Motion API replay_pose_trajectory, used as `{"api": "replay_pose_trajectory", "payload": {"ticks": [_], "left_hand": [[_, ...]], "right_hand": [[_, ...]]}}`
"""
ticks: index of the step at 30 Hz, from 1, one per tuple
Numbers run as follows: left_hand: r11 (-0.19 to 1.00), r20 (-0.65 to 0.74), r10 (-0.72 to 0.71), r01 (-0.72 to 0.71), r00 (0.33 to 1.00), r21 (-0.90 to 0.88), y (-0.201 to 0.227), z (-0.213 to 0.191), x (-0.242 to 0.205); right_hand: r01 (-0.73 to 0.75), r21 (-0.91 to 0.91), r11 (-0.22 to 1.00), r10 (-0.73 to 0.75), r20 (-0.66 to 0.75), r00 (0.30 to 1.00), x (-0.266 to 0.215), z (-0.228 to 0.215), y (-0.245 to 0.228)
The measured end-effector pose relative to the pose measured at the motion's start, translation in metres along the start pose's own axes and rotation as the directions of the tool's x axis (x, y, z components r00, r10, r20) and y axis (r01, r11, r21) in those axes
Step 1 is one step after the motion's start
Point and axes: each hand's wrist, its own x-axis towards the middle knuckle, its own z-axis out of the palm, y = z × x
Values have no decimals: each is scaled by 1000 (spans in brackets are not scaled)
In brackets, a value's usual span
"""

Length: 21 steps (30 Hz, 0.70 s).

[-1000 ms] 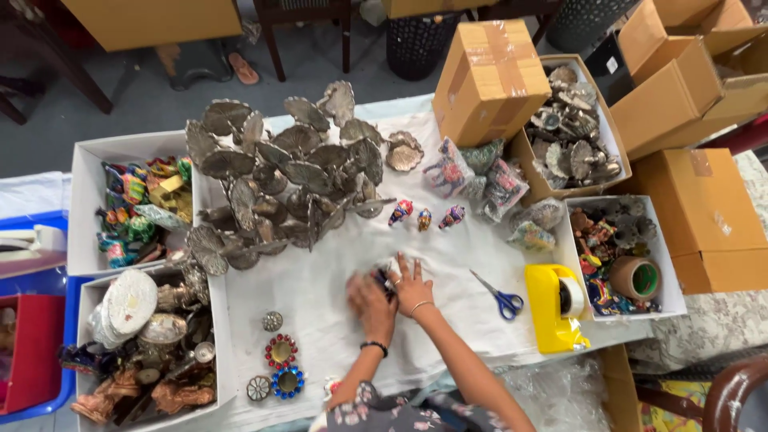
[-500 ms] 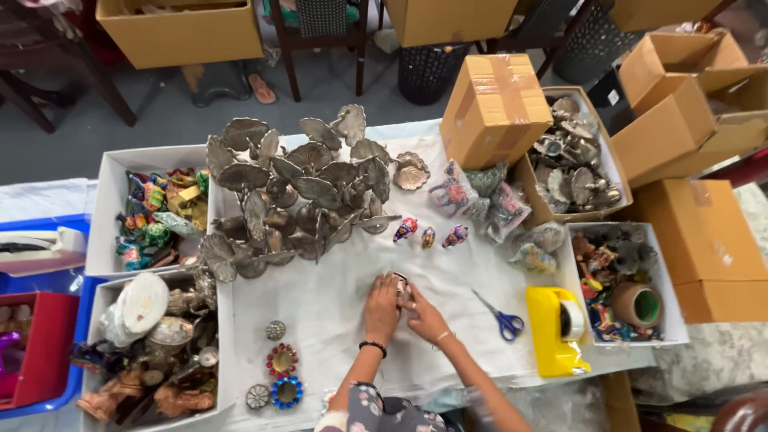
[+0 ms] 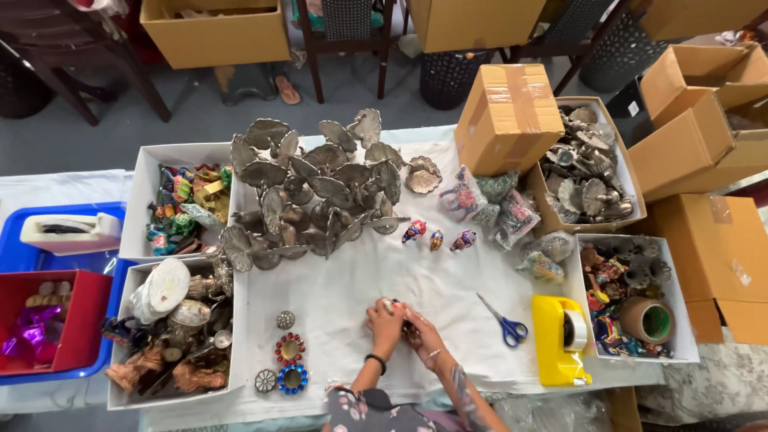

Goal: The person wraps small, colorful decorative figurines in white tissue paper on a table. They fold the paper around each item and place the wrapped figurines on the table surface.

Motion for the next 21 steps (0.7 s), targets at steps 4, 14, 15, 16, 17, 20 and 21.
{"api": "replay_pose_trajectory", "payload": {"ticks": [4,14,15,16,17,20,21], "left_hand": [[832,-4,-60,48,998,-552,-19,-16,14],[918,-80,116,-138,990,-373,24,-26,-11],[949,41,59,-43,997,-313,44,-46,-25],[948,41,61,-45,997,-315,53,-55,-26],[886,189,-50,131,981,-444,62,-65,-27],[730,267,64,137,962,-669,40,-39,-11],[633,160,252,-37,954,-774,25,-22,-3]], "right_hand": [[33,-85,996,-16,196,981,-3,25,-14],[178,-95,979,-172,68,983,7,78,-20],[92,-62,994,-92,14,996,-6,85,-31],[95,-63,994,-94,14,995,-8,87,-34],[57,-215,975,-72,-60,996,-11,90,-37],[228,-405,885,-269,-47,962,22,67,-23],[440,-424,792,-465,49,884,40,55,-14]]}}
